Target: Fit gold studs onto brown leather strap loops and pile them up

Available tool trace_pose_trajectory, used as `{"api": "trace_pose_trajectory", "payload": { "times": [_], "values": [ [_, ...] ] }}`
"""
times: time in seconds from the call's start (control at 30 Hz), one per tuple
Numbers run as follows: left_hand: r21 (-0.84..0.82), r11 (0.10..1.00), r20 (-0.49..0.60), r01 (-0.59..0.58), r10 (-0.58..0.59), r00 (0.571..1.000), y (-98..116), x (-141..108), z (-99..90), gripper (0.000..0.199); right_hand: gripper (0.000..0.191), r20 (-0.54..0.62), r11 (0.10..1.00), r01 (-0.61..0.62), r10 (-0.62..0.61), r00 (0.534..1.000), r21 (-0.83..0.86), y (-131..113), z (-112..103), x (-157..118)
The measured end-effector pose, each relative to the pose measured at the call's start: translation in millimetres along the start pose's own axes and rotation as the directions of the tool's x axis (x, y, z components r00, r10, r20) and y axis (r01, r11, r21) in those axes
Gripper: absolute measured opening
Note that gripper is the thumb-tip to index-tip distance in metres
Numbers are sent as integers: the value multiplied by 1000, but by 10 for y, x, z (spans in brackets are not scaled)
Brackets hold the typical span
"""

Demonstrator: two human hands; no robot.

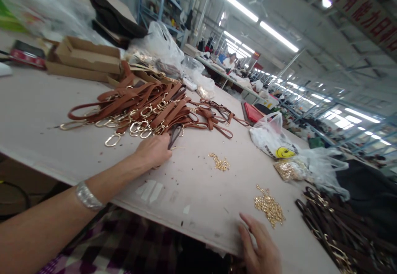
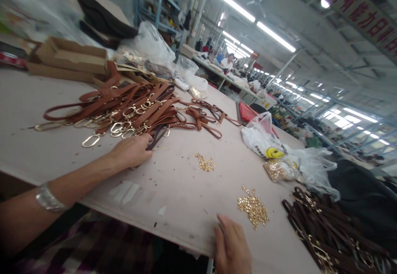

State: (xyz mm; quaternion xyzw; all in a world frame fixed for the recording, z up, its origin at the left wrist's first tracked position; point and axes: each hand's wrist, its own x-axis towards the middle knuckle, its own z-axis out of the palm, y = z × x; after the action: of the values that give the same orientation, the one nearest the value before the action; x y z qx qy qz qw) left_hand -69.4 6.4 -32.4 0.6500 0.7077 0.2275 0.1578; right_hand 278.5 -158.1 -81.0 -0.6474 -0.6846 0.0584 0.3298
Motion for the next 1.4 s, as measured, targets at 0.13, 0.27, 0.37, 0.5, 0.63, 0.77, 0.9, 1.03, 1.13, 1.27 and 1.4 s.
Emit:
{"api": "trace_pose_trajectory", "payload": {
  "times": [0.13,0.27,0.37,0.5,0.63,0.77,0.9,1.03,1.13,1.27,1.4],
  "values": [
    [-235,972,43,25,-15,999,-131,-88,-65,11,32,165,952,266,-240,957,-153,-253,488,661],
    [-539,835,172,106,-15,985,-166,-344,-62,25,35,208,867,366,-311,927,-337,-458,820,1031],
    [-692,702,241,169,3,971,-129,-575,-37,35,34,166,852,366,-326,931,-374,-467,952,1135],
    [-830,489,341,268,64,938,-54,-820,-65,35,34,130,884,342,-316,940,-320,-408,965,1182],
    [-870,386,383,306,139,913,2,-966,-79,32,29,21,978,185,-183,983,-94,-435,843,1107],
    [-887,310,410,342,190,892,30,-1060,26,26,28,114,892,-162,125,986,422,-657,698,865],
    [-852,311,481,421,153,863,76,-1144,123,39,28,260,685,-304,170,951,662,-947,633,563],
    [-864,325,452,385,161,878,168,-1224,128,39,20,333,548,-342,119,935,764,-1142,657,363],
    [-892,324,401,314,250,881,225,-1276,124,33,18,354,525,-334,67,933,783,-1229,674,317],
    [-873,445,353,201,291,889,240,-1326,140,26,18,367,590,-340,78,927,732,-1275,667,328],
    [-790,607,308,90,265,913,232,-1351,138,25,14,369,634,-325,68,927,701,-1266,651,336]
  ]
}}
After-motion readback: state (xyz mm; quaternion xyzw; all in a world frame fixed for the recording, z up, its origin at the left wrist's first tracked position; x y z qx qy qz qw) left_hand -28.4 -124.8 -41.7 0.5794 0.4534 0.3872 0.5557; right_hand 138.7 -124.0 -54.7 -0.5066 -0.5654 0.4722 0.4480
